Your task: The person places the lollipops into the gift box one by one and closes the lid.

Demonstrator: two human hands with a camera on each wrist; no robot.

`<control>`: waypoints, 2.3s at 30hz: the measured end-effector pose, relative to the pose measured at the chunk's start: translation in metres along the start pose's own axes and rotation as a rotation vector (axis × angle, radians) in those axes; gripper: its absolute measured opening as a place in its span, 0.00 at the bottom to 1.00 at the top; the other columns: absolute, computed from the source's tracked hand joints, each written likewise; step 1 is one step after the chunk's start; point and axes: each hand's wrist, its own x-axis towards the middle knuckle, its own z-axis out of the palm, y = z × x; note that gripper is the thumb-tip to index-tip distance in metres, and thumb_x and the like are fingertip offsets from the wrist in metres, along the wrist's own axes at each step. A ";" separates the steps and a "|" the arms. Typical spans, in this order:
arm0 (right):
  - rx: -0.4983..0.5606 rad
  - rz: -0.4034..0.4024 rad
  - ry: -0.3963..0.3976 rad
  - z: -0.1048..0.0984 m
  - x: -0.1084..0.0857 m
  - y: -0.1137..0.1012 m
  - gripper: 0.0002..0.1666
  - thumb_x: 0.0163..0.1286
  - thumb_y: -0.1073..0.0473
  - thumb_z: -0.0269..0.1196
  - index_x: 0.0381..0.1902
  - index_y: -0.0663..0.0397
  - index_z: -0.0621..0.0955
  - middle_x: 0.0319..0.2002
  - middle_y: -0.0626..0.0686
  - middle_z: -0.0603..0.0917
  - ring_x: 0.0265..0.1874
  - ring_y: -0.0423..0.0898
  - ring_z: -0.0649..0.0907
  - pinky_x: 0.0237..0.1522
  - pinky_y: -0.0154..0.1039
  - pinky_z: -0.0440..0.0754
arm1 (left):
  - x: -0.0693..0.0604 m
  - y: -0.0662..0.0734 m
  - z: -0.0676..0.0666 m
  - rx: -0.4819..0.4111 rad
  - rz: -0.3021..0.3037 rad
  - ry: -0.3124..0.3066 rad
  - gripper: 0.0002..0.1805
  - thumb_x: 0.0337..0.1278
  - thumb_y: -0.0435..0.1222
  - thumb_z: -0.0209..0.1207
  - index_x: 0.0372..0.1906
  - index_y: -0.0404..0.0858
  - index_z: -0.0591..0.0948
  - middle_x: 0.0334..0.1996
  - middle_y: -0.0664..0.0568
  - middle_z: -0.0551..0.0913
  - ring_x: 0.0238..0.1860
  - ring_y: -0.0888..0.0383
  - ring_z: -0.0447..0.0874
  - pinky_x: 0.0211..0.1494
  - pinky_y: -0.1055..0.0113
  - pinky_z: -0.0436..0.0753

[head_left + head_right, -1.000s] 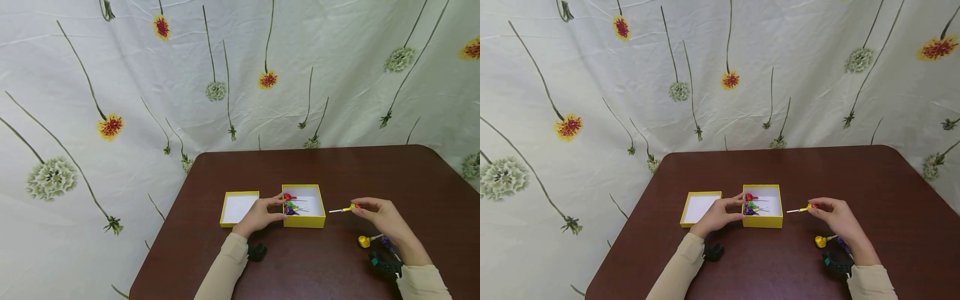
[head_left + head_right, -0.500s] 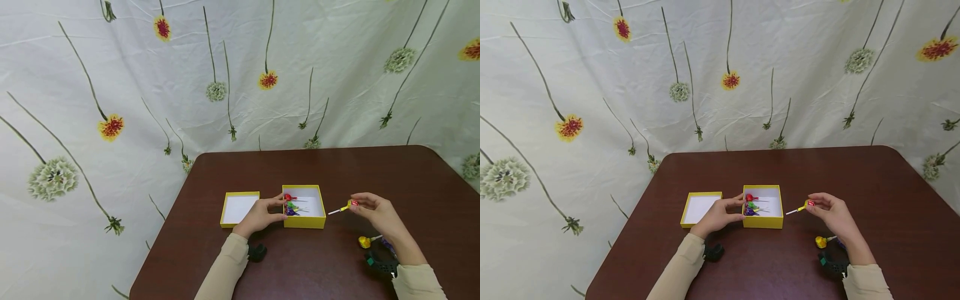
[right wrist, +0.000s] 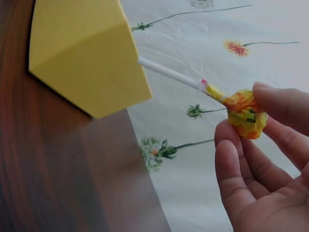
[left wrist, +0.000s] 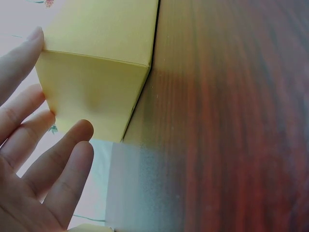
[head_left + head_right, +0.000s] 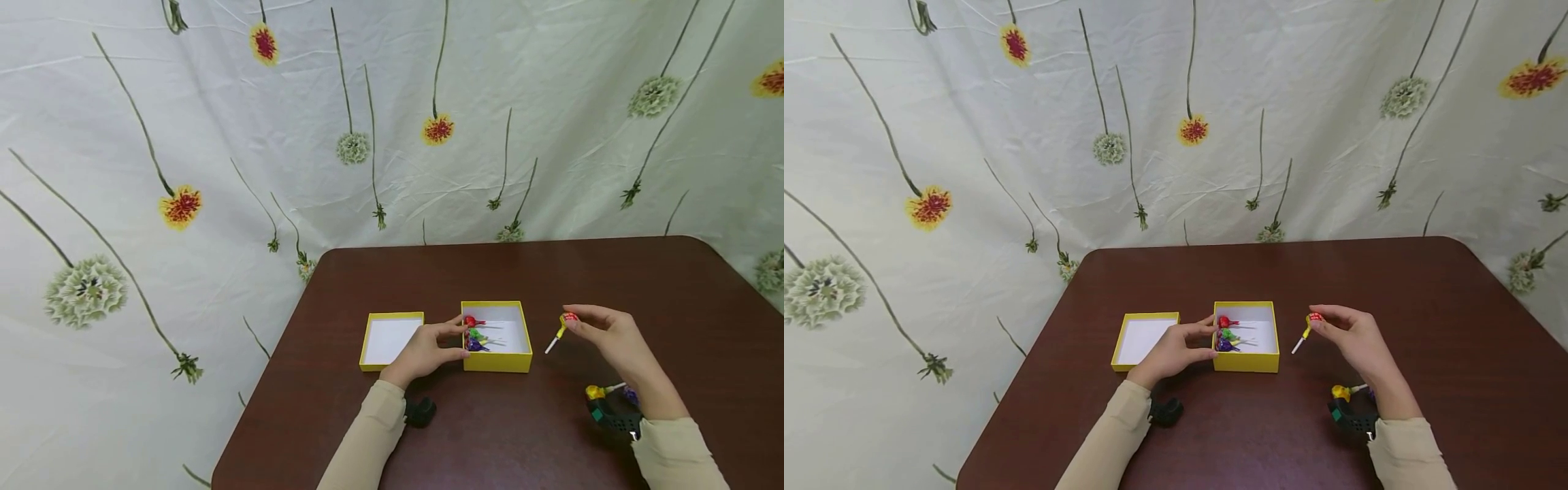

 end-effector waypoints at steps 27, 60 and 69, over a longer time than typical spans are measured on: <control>0.223 -0.060 -0.043 0.022 0.008 -0.019 0.26 0.73 0.56 0.64 0.59 0.71 0.78 0.38 0.31 0.85 0.36 0.36 0.89 0.44 0.32 0.87 | -0.003 0.003 -0.001 -0.008 -0.004 0.009 0.29 0.58 0.45 0.68 0.65 0.47 0.80 0.73 0.60 0.69 0.71 0.53 0.72 0.68 0.59 0.77; 0.094 -0.025 -0.049 0.053 0.021 -0.037 0.26 0.72 0.52 0.64 0.59 0.65 0.81 0.60 0.65 0.81 0.54 0.52 0.81 0.48 0.32 0.83 | -0.003 0.003 -0.001 -0.019 0.013 0.004 0.28 0.59 0.44 0.68 0.65 0.45 0.80 0.73 0.59 0.69 0.72 0.52 0.71 0.68 0.60 0.77; 0.096 -0.088 -0.043 0.062 0.025 -0.039 0.20 0.72 0.58 0.64 0.56 0.68 0.83 0.52 0.65 0.86 0.46 0.41 0.82 0.42 0.29 0.83 | -0.002 0.002 -0.001 -0.024 0.008 -0.002 0.28 0.59 0.44 0.68 0.65 0.45 0.80 0.73 0.59 0.69 0.72 0.52 0.71 0.68 0.59 0.78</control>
